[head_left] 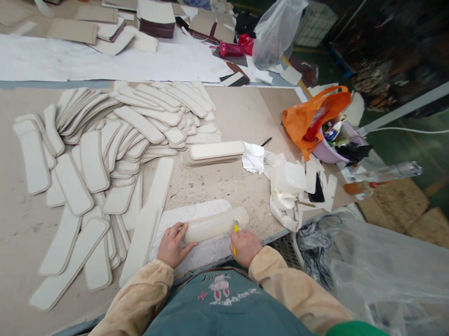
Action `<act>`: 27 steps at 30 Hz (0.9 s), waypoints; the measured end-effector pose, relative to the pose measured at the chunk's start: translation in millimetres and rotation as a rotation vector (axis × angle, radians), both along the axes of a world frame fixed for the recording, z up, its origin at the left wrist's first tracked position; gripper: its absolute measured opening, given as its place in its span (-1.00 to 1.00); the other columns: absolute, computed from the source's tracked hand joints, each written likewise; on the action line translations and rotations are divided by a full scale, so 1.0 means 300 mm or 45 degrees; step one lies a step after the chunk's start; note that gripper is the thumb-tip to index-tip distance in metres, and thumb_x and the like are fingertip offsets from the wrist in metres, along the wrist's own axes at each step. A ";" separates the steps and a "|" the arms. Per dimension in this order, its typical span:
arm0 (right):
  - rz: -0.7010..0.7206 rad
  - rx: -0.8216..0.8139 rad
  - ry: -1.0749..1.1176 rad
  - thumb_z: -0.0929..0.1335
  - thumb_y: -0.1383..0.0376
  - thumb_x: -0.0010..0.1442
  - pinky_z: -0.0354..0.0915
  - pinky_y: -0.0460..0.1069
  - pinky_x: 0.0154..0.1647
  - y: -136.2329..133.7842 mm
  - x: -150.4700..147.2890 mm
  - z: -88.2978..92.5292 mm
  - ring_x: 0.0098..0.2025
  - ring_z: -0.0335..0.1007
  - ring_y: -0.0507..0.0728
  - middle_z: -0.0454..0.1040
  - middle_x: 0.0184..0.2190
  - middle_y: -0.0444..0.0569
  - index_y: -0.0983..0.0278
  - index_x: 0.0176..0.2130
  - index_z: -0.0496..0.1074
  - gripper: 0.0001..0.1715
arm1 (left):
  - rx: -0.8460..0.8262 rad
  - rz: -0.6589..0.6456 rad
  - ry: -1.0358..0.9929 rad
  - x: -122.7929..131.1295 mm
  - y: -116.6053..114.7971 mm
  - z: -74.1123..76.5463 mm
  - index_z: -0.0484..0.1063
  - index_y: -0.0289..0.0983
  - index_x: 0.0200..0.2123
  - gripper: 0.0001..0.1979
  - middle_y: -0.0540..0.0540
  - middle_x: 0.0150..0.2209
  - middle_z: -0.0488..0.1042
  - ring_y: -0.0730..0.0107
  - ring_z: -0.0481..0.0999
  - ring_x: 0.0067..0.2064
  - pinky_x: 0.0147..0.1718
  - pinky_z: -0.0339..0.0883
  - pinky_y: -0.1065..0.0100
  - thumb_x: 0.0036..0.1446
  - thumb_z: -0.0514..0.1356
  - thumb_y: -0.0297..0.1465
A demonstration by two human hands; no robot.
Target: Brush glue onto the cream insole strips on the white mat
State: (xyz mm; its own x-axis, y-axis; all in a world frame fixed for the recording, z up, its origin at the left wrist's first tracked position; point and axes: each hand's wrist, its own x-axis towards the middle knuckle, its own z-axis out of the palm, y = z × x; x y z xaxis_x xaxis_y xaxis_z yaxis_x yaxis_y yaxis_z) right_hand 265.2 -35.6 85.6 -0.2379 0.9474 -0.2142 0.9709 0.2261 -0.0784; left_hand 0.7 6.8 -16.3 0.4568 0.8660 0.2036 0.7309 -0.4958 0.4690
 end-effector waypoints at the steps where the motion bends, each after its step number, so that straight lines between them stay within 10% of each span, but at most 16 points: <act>1: 0.063 -0.018 0.027 0.26 0.34 0.04 0.17 -0.01 -0.44 0.005 -0.035 -0.005 -0.36 0.34 0.18 0.43 -0.45 0.10 0.35 -0.36 0.40 -0.84 | 0.000 -0.005 -0.005 -0.001 0.000 -0.002 0.21 -0.29 0.08 -0.38 -0.26 -0.03 0.28 0.13 0.31 -0.11 -0.13 0.29 0.10 -0.01 0.19 -0.11; 7: 0.308 -0.059 0.600 0.22 0.31 0.09 0.25 -0.03 -0.32 0.042 -0.191 0.001 -0.36 0.37 0.11 0.47 -0.42 0.02 0.29 -0.30 0.42 -0.78 | -0.031 -0.004 -0.024 -0.003 0.002 -0.001 0.20 -0.28 0.09 -0.38 -0.26 -0.02 0.28 0.11 0.29 -0.07 -0.12 0.28 0.10 0.00 0.18 -0.12; 13: -0.030 -0.183 1.066 0.20 0.26 0.20 0.26 -0.07 -0.20 0.040 -0.187 -0.029 -0.26 0.41 0.06 0.50 -0.33 -0.07 0.23 -0.26 0.43 -0.76 | -0.101 0.021 -0.028 0.000 -0.001 0.022 0.20 -0.26 0.10 -0.39 -0.27 -0.02 0.28 0.11 0.31 -0.09 -0.13 0.29 0.08 0.00 0.19 -0.14; 20: -0.453 -0.078 0.983 0.24 0.20 0.17 0.27 -0.04 -0.25 0.012 0.026 -0.029 -0.30 0.39 0.09 0.49 -0.35 -0.06 0.24 -0.28 0.44 -0.76 | -0.102 0.017 -0.046 -0.006 -0.005 0.013 0.18 -0.25 0.12 -0.34 -0.26 -0.01 0.27 0.08 0.29 -0.04 -0.09 0.27 0.07 -0.02 0.18 -0.08; 27: -0.334 -0.309 1.273 0.23 0.20 0.19 0.24 -0.11 -0.42 0.027 -0.119 -0.018 -0.48 0.33 0.01 0.44 -0.51 -0.12 0.27 -0.30 0.44 -0.75 | -0.122 0.015 -0.044 -0.009 0.001 0.008 0.20 -0.25 0.09 -0.33 -0.25 -0.02 0.28 0.08 0.29 -0.03 -0.11 0.28 0.08 -0.04 0.19 -0.06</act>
State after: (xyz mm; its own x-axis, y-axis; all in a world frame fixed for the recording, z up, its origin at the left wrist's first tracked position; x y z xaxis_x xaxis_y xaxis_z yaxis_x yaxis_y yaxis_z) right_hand 229.5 -27.3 80.3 -0.2051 0.9526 -0.2246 0.4563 -0.1099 -0.8830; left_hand -2.1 7.1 -13.9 0.4408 0.8874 0.1350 0.7190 -0.4391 0.5388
